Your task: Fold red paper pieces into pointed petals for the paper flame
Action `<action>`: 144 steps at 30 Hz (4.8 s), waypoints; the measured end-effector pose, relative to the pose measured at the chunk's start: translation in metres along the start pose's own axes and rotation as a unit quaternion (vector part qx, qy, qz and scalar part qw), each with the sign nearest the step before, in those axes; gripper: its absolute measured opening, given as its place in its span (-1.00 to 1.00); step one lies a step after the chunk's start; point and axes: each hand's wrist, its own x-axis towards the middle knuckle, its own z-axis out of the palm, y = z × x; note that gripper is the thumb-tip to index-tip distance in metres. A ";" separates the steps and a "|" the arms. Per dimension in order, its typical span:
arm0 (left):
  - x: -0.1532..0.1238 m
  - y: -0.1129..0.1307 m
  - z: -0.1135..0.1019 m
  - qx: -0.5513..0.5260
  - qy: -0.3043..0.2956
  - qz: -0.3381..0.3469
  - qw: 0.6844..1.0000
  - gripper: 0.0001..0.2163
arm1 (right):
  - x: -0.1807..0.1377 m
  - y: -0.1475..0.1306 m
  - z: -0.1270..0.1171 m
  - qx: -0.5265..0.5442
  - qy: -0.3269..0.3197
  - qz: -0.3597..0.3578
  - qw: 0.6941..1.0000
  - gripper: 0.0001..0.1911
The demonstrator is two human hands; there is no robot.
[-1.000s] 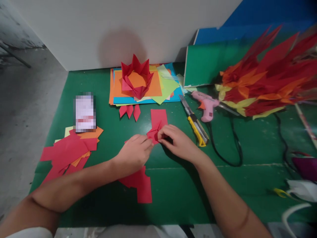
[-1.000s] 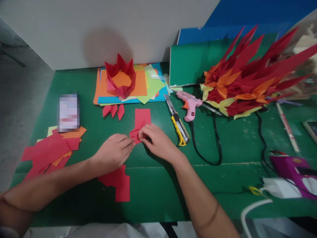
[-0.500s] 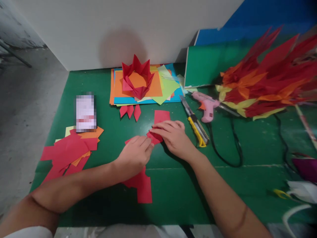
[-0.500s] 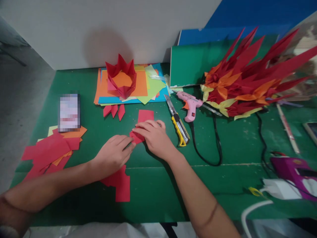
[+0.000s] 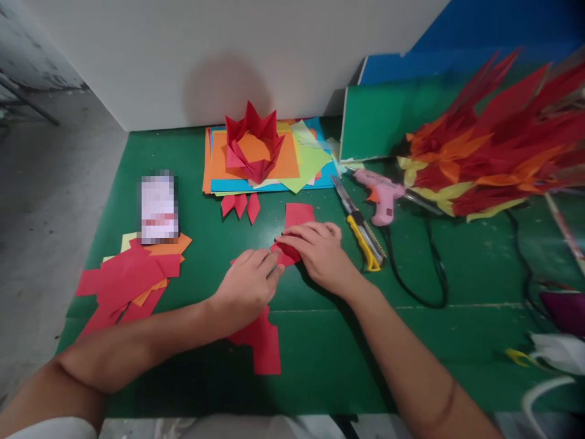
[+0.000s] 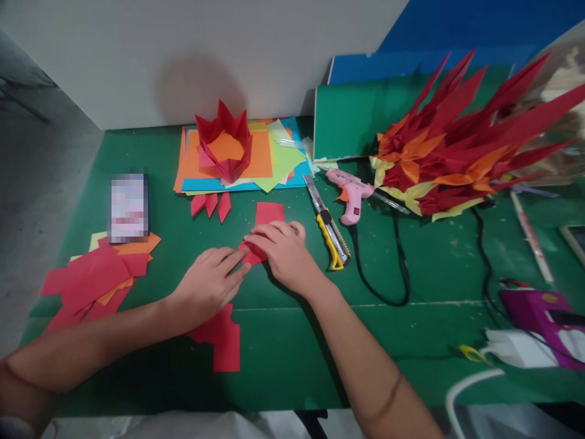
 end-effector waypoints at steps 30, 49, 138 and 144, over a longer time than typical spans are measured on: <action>0.011 -0.021 0.004 -0.149 -0.011 0.077 0.986 -0.76 | -0.002 0.003 -0.011 0.073 0.076 0.068 0.992 -0.76; 0.004 -0.001 0.008 -0.066 -0.060 0.017 0.996 -0.75 | 0.005 -0.005 0.001 0.163 0.072 0.109 0.978 -0.82; 0.007 -0.015 -0.003 -0.090 -0.043 -0.014 0.995 -0.79 | -0.006 0.021 -0.009 0.056 0.011 -0.118 0.991 -0.75; 0.007 -0.016 -0.003 -0.094 -0.036 -0.016 0.995 -0.80 | -0.005 0.019 -0.009 0.074 0.008 -0.098 0.992 -0.75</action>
